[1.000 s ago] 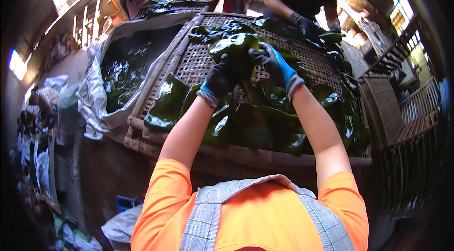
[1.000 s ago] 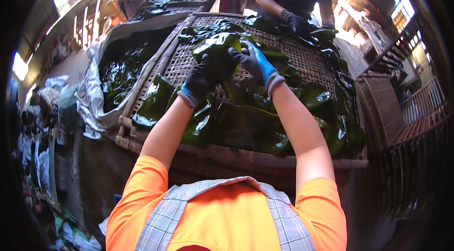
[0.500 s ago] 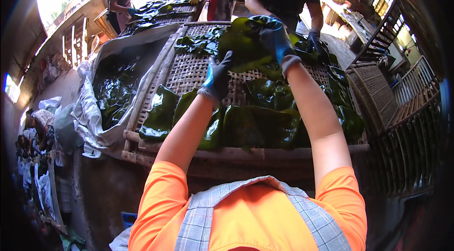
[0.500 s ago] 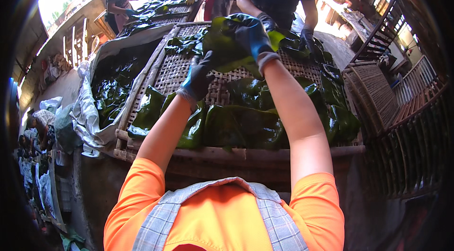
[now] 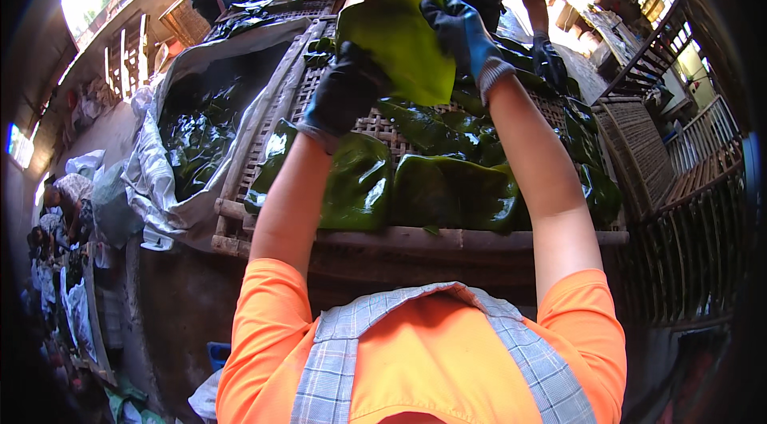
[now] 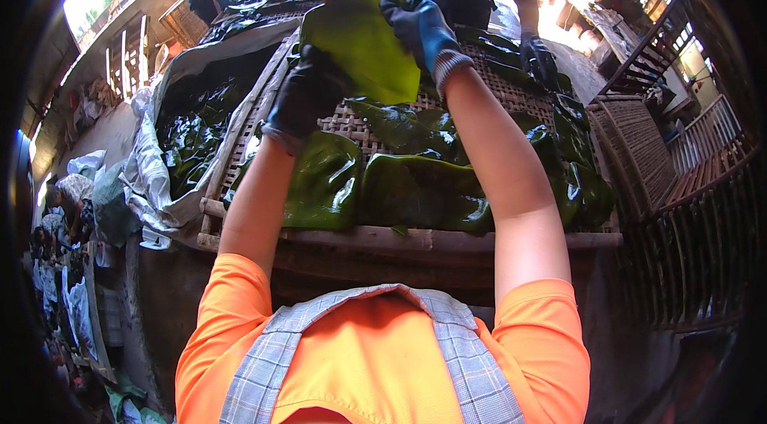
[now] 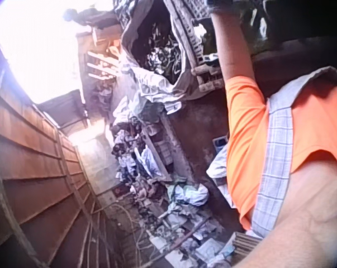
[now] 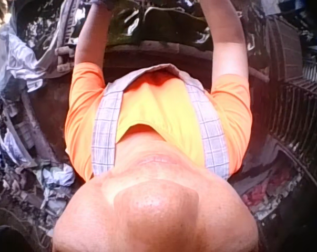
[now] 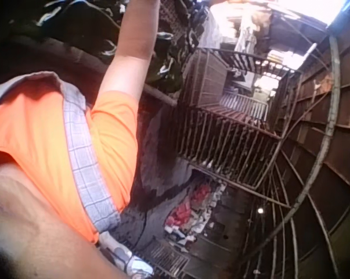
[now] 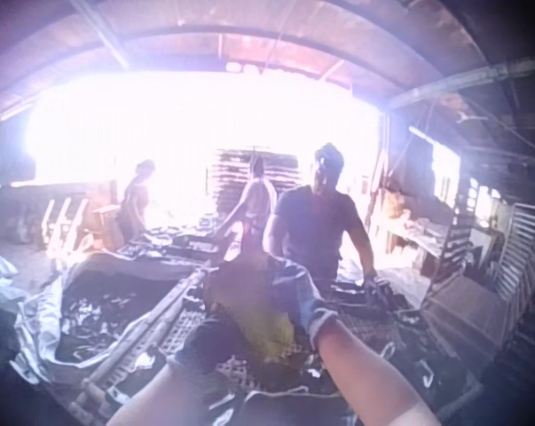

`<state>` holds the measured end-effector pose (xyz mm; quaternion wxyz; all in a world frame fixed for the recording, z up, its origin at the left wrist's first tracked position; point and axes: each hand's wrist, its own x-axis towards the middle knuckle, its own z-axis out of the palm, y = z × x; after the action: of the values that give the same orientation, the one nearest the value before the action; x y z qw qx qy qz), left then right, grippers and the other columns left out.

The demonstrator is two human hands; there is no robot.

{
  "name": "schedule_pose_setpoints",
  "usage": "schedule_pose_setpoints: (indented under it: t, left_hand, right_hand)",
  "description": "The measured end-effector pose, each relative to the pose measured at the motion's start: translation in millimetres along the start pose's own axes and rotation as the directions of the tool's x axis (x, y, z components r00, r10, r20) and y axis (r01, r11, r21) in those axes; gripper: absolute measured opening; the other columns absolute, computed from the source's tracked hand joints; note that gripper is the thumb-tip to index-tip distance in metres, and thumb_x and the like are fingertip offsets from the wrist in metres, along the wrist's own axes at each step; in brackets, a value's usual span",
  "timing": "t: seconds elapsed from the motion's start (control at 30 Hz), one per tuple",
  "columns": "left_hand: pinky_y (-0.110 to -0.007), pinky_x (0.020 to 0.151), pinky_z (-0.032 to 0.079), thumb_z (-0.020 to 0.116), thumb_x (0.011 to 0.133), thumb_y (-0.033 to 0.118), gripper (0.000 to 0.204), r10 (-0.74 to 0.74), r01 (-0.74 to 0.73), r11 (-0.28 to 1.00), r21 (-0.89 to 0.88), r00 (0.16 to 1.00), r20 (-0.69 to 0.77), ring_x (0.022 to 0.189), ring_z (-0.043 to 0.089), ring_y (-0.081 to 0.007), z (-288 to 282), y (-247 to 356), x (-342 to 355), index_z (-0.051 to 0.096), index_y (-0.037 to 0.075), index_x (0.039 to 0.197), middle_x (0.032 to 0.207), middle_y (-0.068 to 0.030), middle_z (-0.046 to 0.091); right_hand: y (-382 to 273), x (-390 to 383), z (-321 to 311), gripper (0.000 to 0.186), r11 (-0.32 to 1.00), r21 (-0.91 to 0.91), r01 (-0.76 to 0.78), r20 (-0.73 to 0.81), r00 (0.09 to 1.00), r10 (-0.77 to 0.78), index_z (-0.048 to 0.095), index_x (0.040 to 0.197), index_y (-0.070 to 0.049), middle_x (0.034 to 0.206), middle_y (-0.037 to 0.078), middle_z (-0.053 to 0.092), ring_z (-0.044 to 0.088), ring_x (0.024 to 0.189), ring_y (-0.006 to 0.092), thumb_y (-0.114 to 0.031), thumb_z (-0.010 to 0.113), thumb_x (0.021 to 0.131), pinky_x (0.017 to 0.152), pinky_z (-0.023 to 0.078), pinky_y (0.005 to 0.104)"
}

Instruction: The person takes green leaves from a bag and lays them flat onto a woven tray. They fold the leaves and arrange them in rows on the tray. They then lift the tray and place it into a drying rack before starting a new tray on the work surface.

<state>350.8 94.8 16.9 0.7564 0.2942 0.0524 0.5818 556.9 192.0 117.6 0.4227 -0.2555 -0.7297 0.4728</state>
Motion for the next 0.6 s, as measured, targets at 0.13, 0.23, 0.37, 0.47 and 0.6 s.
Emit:
schedule_pose_setpoints:
  t: [0.13, 0.23, 0.37, 0.47, 0.6]
  left_hand:
    - [-0.027, 0.066, 0.051, 0.053, 0.095, 0.026, 0.036, 0.191, -0.187, 0.942, 0.28, 0.981, 0.012, 0.077, 0.058, -0.0133, 16.3, 19.7, -24.8, 0.05, 0.006, 0.125, 0.107, -0.0084, 0.059]
    - [-0.033, 0.078, 0.05, 0.058, 0.089, 0.021, 0.033, 0.44, -0.389, 0.44, 0.809, 0.879, 0.184, 0.085, 0.06, -0.0186, 25.4, 24.8, -35.7, 0.055, 0.008, 0.118, 0.109, -0.01, 0.06]
    - [-0.039, 0.094, 0.044, 0.058, 0.083, 0.017, 0.021, 0.486, -0.509, 0.17, 0.844, 0.788, 0.377, 0.094, 0.061, -0.0242, -0.5, 40.2, -12.2, 0.064, 0.009, 0.101, 0.1, -0.0081, 0.065]
    - [-0.039, 0.092, 0.047, 0.052, 0.089, 0.019, 0.02, 0.399, -0.385, -0.339, 0.858, 0.768, 0.502, 0.094, 0.063, -0.0256, -2.3, 68.4, -26.0, 0.063, 0.007, 0.1, 0.099, -0.0099, 0.066]
    - [-0.038, 0.086, 0.053, 0.039, 0.099, 0.023, 0.028, 0.21, -0.201, 0.946, 0.253, 0.978, -0.008, 0.093, 0.064, -0.0264, 7.6, 76.6, -26.6, 0.058, 0.004, 0.108, 0.103, -0.0131, 0.065]
  right_hand:
    - [12.9, -21.3, 16.0, 0.013, 0.905, 0.348, -0.244, -0.072, 0.956, 0.286, 0.058, 0.096, -0.006, 0.077, 0.0, 0.053, 0.05, 0.064, 0.0117, -0.016, 0.05, 0.094, 0.058, 0.042, 0.0256]
    - [10.3, -61.2, 51.6, 0.016, 0.637, 0.534, -0.555, 0.253, 0.825, 0.506, 0.059, 0.104, -0.013, 0.078, 0.001, 0.06, 0.058, 0.063, 0.014, -0.022, 0.053, 0.093, 0.058, 0.048, 0.0291]
    - [49.4, -47.3, 79.9, 0.018, 0.524, 0.645, -0.557, 0.431, 0.831, 0.353, 0.06, 0.103, -0.013, 0.078, 0.001, 0.062, 0.06, 0.066, 0.0156, -0.024, 0.056, 0.088, 0.062, 0.05, 0.0308]
    - [21.2, -30.2, 90.6, 0.016, 0.663, 0.563, -0.493, 0.286, 0.869, 0.403, 0.06, 0.1, -0.012, 0.078, 0.001, 0.062, 0.06, 0.066, 0.0166, -0.022, 0.056, 0.088, 0.062, 0.05, 0.0306]
    - [54.2, -13.9, 81.8, 0.024, 0.863, -0.251, 0.438, 0.335, 0.876, -0.347, 0.06, 0.11, -0.006, 0.092, 0.007, 0.067, 0.064, 0.082, 0.0207, -0.017, 0.055, 0.09, 0.077, 0.051, 0.0331]
